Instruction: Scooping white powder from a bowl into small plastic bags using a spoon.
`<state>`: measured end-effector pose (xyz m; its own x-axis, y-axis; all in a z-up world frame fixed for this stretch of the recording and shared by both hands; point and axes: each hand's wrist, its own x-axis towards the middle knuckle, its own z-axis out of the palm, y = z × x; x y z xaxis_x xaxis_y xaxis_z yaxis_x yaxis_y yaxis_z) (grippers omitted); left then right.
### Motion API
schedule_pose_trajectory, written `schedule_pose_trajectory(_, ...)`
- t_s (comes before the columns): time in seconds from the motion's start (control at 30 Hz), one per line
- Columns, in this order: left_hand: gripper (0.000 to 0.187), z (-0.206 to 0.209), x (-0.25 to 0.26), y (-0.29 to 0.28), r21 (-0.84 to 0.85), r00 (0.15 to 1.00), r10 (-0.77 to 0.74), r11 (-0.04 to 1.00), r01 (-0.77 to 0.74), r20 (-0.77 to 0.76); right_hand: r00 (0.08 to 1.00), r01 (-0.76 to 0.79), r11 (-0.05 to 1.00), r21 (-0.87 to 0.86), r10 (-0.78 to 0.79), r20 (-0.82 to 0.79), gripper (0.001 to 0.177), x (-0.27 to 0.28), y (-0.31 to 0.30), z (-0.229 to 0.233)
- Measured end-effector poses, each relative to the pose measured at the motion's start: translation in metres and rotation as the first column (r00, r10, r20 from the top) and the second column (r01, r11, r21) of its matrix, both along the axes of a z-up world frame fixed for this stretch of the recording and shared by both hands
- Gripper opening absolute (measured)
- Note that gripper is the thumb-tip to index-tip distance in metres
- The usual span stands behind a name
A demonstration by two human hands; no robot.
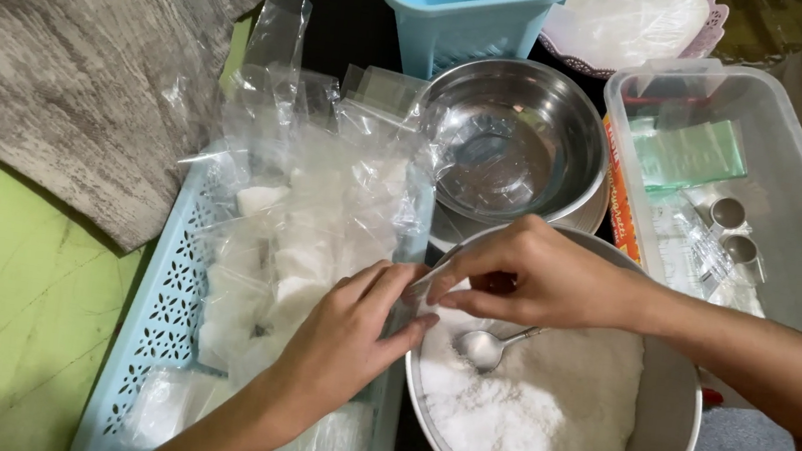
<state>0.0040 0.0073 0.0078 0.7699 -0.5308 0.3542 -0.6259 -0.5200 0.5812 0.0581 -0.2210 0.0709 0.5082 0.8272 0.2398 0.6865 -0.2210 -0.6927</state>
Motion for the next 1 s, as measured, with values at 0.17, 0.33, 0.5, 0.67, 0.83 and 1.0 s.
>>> schedule_pose_trajectory(0.17,0.043,-0.002,0.001,0.002,0.011,1.0,0.006,1.0,-0.006,-0.015,0.987,0.142,0.979,-0.149,-0.128,0.102,0.011,0.004,-0.023,0.014)
schedule_pose_trajectory(0.33,0.039,0.003,0.0,0.001,0.013,0.999,-0.006,1.0,0.007,-0.037,0.977,0.151,0.536,-0.83,0.045,0.207,0.029,-0.001,-0.05,-0.023)
schedule_pose_trajectory(0.5,0.039,0.0,0.0,0.0,0.064,1.0,0.012,0.998,-0.014,0.029,0.878,0.306,0.175,-0.936,0.328,0.349,0.017,-0.015,-0.043,-0.083)
schedule_pose_trajectory(0.67,0.039,0.0,0.001,0.0,0.051,0.999,0.023,0.998,-0.024,0.028,0.856,0.311,0.434,-0.845,0.26,0.448,0.021,-0.019,-0.069,-0.091)
schedule_pose_trajectory(0.83,0.039,-0.003,0.003,0.001,0.038,1.0,0.026,0.999,-0.026,-0.001,0.795,0.44,0.635,-0.635,0.054,0.605,0.027,-0.041,-0.091,-0.043)
schedule_pose_trajectory(1.0,0.036,-0.004,0.004,-0.001,0.039,0.999,0.038,0.998,-0.039,0.032,0.831,0.474,0.534,-0.7,-0.008,0.556,0.017,-0.06,-0.105,-0.057)
